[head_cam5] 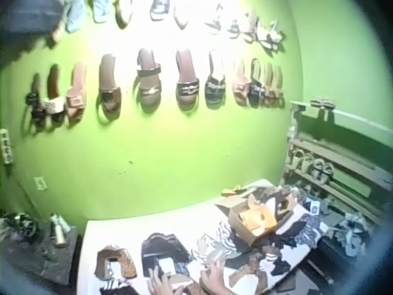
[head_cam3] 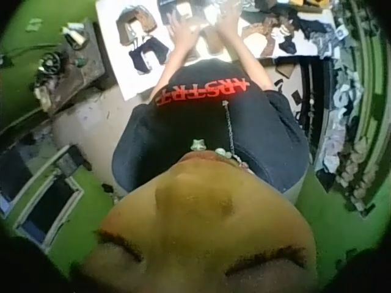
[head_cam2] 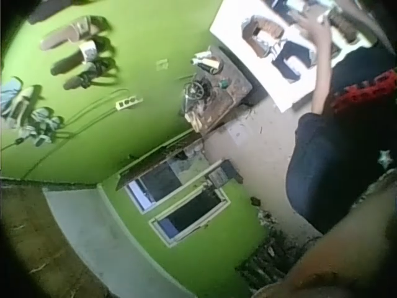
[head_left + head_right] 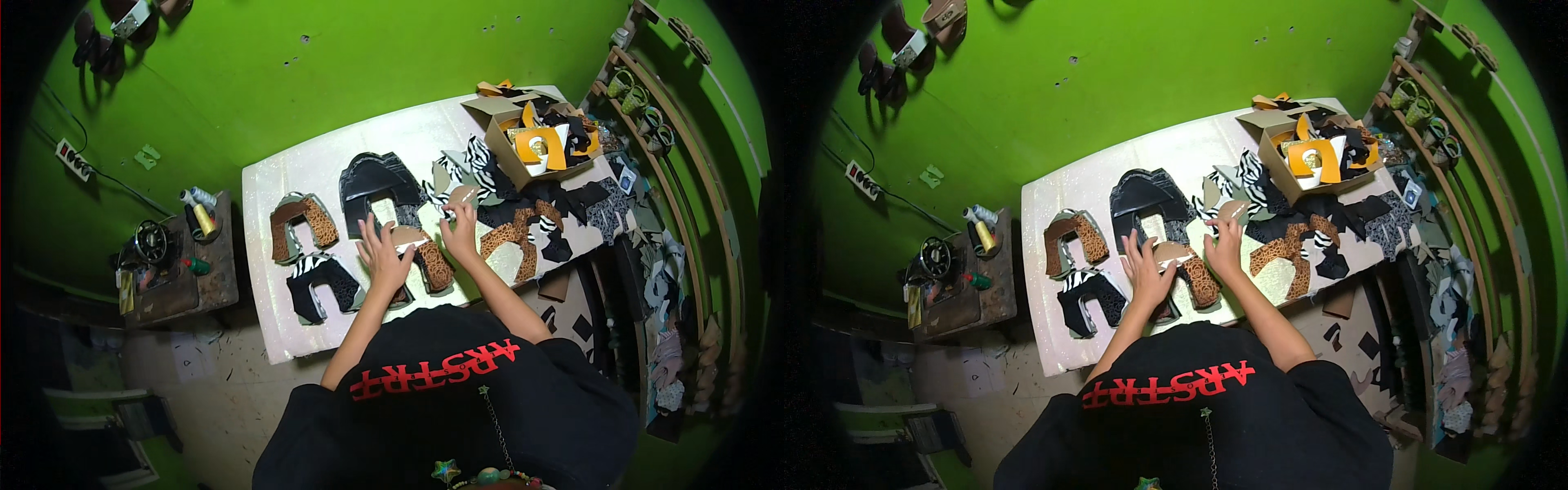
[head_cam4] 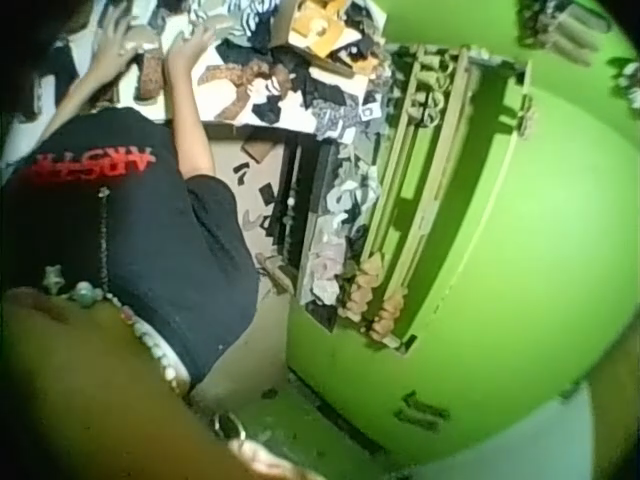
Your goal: Peeling adhesive backing and assembling patterned shoe upper components on a workbench.
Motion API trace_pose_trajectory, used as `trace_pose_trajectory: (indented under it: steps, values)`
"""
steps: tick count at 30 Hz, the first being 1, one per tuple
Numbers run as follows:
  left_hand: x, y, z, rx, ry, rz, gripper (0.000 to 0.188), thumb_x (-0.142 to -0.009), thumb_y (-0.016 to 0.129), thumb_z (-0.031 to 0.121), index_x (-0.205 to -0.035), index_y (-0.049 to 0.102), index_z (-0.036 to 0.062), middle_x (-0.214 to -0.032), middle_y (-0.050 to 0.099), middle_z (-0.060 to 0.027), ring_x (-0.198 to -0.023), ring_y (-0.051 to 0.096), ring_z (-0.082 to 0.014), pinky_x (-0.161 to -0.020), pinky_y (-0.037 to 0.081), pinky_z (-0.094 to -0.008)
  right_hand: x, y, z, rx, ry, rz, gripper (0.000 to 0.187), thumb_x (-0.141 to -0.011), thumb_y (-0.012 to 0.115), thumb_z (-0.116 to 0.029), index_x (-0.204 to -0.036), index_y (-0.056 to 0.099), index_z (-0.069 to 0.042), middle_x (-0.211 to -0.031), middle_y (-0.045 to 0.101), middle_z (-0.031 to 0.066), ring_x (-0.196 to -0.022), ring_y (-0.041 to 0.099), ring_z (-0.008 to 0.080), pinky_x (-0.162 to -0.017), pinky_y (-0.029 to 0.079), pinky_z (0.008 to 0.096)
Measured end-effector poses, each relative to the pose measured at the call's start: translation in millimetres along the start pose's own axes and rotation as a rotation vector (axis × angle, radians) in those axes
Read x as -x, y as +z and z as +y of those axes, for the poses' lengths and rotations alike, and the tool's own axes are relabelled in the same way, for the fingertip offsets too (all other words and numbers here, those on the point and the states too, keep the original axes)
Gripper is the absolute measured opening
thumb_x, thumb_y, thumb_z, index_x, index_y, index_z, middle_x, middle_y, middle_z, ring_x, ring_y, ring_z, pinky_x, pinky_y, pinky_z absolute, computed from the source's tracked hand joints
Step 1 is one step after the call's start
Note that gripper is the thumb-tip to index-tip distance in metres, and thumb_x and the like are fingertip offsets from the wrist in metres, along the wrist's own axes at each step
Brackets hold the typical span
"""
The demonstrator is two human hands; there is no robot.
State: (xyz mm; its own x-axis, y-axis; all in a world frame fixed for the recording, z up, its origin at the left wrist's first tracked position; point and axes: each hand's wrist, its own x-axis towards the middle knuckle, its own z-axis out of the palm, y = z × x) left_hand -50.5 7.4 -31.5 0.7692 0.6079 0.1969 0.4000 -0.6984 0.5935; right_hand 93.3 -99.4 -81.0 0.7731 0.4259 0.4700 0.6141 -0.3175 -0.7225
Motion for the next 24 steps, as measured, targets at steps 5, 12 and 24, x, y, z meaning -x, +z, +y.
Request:
trace_pose_trajectory:
  steps: [5,12,24]
  values:
    - [-12,27,13,-0.044,0.059,-0.116,0.070,-0.073,0.065,0.035,-0.128,0.033,0.0063,-0.143,0.006,-0.0203,-0.133,-0.001,-0.0399,-0.099,0.003,-0.0626,-13,-9,50,0.186,0.113,-0.083,0.037,-0.069,0.060,-0.010,-0.105,0.049,-0.004,-0.102,0.042,0.0173,-0.096,0.039,0.0354,-0.085,0.034,0.0425]
    - [-2,56,-2,-0.134,-0.028,-0.214,0.076,-0.074,0.065,0.038,-0.133,0.028,0.0092,-0.143,0.006,-0.0215,-0.132,-0.004,-0.0417,-0.099,0.001,-0.0618,-61,-15,67,0.251,0.287,-0.225,0.046,-0.068,0.061,-0.013,-0.110,0.046,-0.003,-0.110,0.038,0.0184,-0.105,0.036,0.0367,-0.092,0.032,0.0438]
    - [-1,59,-1,-0.192,-0.042,-0.195,0.079,-0.071,0.066,0.040,-0.134,0.027,0.0123,-0.143,0.010,-0.0201,-0.132,0.001,-0.0421,-0.100,0.005,-0.0601,-152,9,90,0.308,0.483,-0.228,0.052,-0.074,0.054,-0.012,-0.124,0.042,-0.009,-0.123,0.038,0.0252,-0.111,0.038,0.0392,-0.093,0.034,0.0443]
